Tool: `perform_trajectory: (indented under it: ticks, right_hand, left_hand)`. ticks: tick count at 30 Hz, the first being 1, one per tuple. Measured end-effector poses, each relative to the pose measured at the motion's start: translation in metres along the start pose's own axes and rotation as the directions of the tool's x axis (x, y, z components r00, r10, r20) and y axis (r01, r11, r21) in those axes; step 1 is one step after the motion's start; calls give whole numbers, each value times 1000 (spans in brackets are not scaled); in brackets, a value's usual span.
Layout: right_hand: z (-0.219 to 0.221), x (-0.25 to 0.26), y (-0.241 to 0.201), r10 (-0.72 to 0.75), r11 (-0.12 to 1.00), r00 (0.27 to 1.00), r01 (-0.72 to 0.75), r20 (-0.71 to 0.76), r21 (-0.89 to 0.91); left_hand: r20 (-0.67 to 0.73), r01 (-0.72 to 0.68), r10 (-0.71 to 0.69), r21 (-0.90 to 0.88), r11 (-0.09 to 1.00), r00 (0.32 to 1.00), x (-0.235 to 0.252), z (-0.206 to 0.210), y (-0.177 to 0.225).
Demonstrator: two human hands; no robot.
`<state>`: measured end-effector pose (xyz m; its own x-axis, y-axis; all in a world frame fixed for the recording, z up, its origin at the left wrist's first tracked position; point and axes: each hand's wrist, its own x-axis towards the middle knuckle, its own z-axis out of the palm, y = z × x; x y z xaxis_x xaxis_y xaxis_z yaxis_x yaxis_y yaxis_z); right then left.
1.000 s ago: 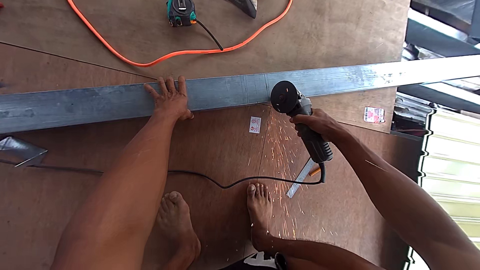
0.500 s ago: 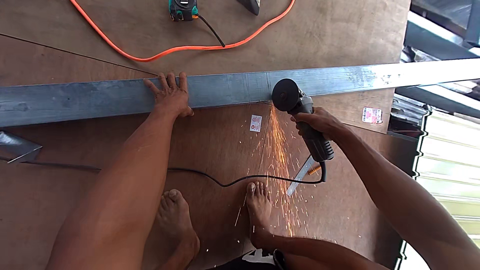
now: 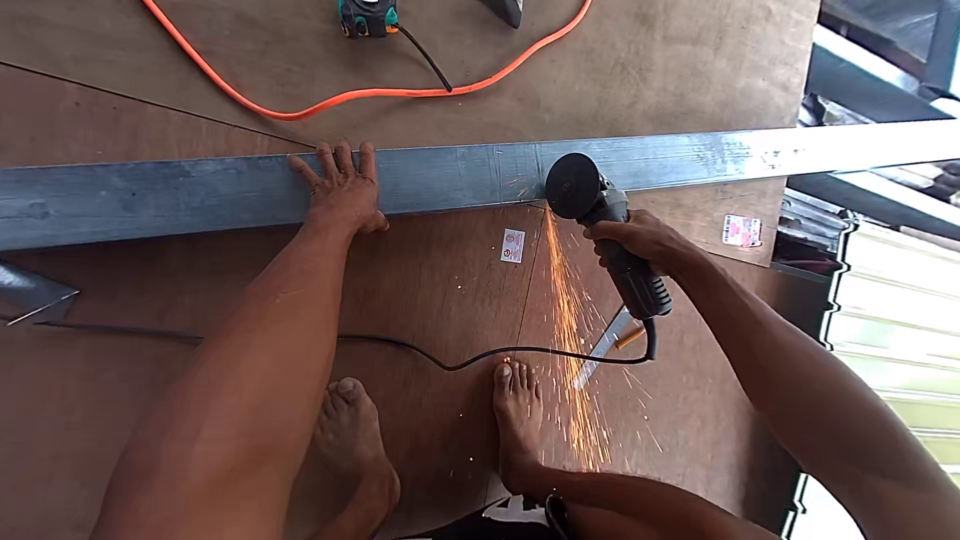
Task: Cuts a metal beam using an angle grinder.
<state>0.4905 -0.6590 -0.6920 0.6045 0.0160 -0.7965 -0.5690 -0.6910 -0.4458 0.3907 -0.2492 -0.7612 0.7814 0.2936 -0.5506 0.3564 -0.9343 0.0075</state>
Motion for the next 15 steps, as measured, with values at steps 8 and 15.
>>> perform_trajectory:
  ticks: [8,15]
  right_hand:
    - [-1,-2,-3,17,1000,1000,-17,2,-9]
    - [-2,1,-3,-2,1000,1000,2,13,-28]
  left_hand:
    - [-2,6,-6,-11,1000,1000,0,0,0]
    - [-28,-4,5,3,1000,1000,1,3,-1]
